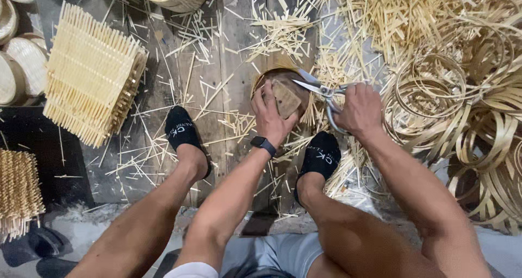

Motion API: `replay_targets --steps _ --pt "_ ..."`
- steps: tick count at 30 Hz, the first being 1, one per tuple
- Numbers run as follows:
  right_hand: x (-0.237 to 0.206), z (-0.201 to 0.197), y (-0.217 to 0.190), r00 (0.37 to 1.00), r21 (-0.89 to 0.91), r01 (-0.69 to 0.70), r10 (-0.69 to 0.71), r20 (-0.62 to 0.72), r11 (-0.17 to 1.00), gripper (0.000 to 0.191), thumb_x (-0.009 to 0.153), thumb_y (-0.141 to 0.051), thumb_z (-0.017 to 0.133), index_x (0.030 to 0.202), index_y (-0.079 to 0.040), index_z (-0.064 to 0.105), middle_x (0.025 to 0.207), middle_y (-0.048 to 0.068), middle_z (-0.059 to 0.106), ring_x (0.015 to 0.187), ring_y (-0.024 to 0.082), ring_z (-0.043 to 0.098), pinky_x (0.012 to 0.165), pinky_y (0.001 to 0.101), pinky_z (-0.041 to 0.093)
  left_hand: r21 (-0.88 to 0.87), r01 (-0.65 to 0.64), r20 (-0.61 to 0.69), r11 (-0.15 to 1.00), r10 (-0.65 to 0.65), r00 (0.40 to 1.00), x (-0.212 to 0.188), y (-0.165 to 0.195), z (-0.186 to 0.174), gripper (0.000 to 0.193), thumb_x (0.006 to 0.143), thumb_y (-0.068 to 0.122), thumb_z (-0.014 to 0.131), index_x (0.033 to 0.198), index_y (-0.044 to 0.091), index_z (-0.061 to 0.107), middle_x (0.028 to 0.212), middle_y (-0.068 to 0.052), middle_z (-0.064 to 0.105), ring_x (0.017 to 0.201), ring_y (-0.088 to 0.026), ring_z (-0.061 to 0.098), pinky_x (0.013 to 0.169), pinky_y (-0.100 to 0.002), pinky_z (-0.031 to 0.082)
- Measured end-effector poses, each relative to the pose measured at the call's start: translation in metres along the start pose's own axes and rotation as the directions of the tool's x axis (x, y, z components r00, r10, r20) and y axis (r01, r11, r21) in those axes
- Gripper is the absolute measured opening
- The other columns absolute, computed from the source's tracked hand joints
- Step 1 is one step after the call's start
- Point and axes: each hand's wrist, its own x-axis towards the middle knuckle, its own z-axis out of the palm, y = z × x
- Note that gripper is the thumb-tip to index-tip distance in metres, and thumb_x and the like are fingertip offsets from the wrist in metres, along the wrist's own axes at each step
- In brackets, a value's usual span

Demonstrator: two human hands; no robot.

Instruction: The person repeatedly places a rectangular bamboo sheet onto a circular wooden mold, then uses shears to trim the overhanging edges around the mold's perimeter. The person then removes the trimmed sheet and repeats the process with a new sheet.

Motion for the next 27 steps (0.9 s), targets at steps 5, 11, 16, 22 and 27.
replay_targets --steps 5,11,16,22,27 --pt "0.01 0.002 0.008 0.993 0.012 0.0 -0.001 0.115 1.0 0.052 0.093 -0.049 0.065 0.108 0.001 0.064 0.097 0.019 0.06 0.085 0.029 0.06 0.073 0.0438 0.052 0.0 -0.079 0.137 0.997 0.078 0.987 0.007 -0.021 -0.007 0.118 0.064 0.025 0.087 0.161 0.012 0.022 0.147 -0.03 0.038 0.132 -0.051 0.04 0.115 -0.056 0.037" --pt "0.018 0.0 0.006 0.997 -0.097 0.065 -0.069 -0.035 0.993 0.044 0.096 -0.046 0.064 0.11 -0.004 0.065 0.097 0.013 0.06 0.088 0.024 0.058 0.08 0.0399 0.051 -0.009 -0.104 0.289 0.994 0.103 0.952 0.017 -0.017 -0.02 0.121 0.058 0.02 0.085 0.163 0.021 0.023 0.154 -0.032 0.029 0.136 -0.052 0.038 0.115 -0.055 0.038" --pt "0.027 0.002 0.005 0.981 -0.02 0.016 -0.012 0.192 1.0 0.046 0.097 -0.045 0.061 0.111 -0.001 0.063 0.089 0.015 0.059 0.075 0.024 0.055 0.066 0.0384 0.052 0.055 0.028 0.091 0.998 -0.033 0.995 0.011 0.004 -0.007 0.118 0.067 0.043 0.088 0.162 0.021 0.021 0.149 -0.035 0.023 0.135 -0.055 0.036 0.113 -0.059 0.036" --pt "0.035 0.008 0.007 0.992 -0.029 0.055 -0.051 0.117 0.998 0.037 0.099 -0.039 0.055 0.109 -0.005 0.065 0.091 0.013 0.058 0.079 0.023 0.056 0.067 0.0373 0.052 0.113 -0.103 0.172 0.988 0.082 0.982 0.011 -0.002 -0.007 0.113 0.069 0.035 0.083 0.163 0.022 0.022 0.155 -0.034 0.028 0.138 -0.052 0.04 0.115 -0.053 0.04" --pt "0.037 0.002 0.01 0.99 -0.12 0.11 -0.097 0.106 0.987 0.051 0.096 -0.05 0.059 0.111 -0.002 0.064 0.092 0.015 0.057 0.082 0.024 0.056 0.072 0.0376 0.051 -0.013 0.012 0.073 1.0 -0.011 0.997 0.01 -0.007 -0.008 0.118 0.071 0.021 0.086 0.165 0.015 0.015 0.151 -0.03 0.039 0.138 -0.05 0.043 0.117 -0.053 0.039"
